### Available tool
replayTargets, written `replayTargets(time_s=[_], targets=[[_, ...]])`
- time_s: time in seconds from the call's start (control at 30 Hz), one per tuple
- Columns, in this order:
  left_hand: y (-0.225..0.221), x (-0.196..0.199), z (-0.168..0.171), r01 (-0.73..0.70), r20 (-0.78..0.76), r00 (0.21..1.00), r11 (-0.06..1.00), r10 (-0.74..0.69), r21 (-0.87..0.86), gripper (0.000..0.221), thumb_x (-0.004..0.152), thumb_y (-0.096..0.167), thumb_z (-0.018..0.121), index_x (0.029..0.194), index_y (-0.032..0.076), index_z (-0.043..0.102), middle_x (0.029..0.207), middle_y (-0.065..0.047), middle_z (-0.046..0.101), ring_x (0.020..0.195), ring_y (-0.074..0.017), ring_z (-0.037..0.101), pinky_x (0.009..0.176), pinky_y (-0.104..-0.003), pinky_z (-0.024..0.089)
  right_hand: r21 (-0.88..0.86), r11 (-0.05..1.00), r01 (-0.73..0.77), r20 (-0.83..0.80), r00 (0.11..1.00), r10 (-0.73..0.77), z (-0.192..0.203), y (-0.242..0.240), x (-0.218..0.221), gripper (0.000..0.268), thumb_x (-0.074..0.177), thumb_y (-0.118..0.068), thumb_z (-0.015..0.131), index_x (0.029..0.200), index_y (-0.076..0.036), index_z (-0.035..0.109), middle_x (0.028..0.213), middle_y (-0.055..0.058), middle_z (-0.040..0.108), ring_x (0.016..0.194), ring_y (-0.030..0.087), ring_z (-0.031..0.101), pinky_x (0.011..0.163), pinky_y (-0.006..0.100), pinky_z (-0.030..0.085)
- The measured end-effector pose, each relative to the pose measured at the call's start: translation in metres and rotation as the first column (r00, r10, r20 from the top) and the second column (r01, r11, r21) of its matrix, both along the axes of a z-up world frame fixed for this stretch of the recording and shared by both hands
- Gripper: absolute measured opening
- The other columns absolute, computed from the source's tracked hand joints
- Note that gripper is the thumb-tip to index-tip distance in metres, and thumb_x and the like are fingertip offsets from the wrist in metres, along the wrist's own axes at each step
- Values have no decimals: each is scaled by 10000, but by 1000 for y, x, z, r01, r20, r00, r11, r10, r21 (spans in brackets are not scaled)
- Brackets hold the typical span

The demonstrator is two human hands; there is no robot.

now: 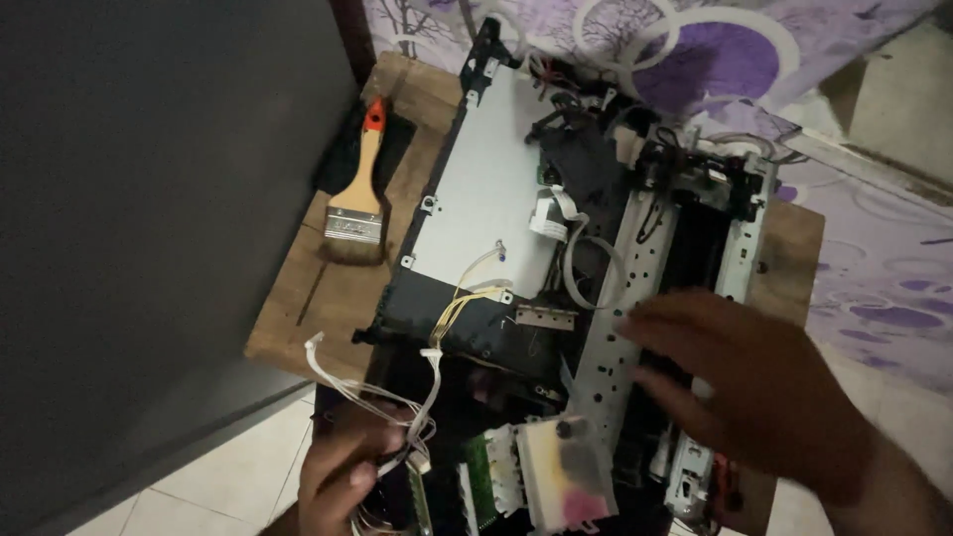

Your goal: Disconnecting various ribbon cables and wire connectors from a printer internal assembly using hands and a screwdriver.

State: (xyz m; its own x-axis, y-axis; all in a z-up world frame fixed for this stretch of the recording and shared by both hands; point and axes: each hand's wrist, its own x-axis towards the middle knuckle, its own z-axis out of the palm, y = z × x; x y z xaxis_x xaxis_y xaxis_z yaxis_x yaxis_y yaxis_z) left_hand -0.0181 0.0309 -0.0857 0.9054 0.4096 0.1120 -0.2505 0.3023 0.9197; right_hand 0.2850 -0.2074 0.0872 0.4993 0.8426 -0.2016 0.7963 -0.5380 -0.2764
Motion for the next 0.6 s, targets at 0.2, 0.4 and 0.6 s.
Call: replayTargets(time_s=[0.2, 0.4, 0.6], targets=[[6, 1, -4, 45, 69, 996, 987, -56, 153, 346, 1008, 198, 538, 1187, -82, 634, 1260, -279, 667, 1191, -351, 623, 1043, -487, 488, 229, 919, -321, 58, 947, 316, 6, 81, 17, 308, 863, -233, 747, 1153, -136, 718, 1023, -2, 705, 684, 199, 675, 583, 337, 535], [0, 13, 9, -218, 297, 953, 816, 60, 535, 446, 1019, 257, 642, 1400, 151, 435, 1308, -230, 537, 1139, -341, 674, 1020, -545, 633, 278, 925, -259, 28, 965, 262, -5, 74, 15, 310, 848, -219, 776, 1148, -146, 749, 884, 4, 709, 556, 187, 634, 497, 326, 470], [0, 16, 6, -184, 297, 953, 890, 57, 417, 334, 1042, 113, 517, 1370, 129, 455, 1252, -224, 601, 1152, -343, 665, 1057, -574, 624, 116, 945, -307, 156, 945, 288, -35, 62, 10, 241, 878, -270, 713, 1109, -205, 689, 975, 15, 594, 703, 236, 616, 498, 387, 492]])
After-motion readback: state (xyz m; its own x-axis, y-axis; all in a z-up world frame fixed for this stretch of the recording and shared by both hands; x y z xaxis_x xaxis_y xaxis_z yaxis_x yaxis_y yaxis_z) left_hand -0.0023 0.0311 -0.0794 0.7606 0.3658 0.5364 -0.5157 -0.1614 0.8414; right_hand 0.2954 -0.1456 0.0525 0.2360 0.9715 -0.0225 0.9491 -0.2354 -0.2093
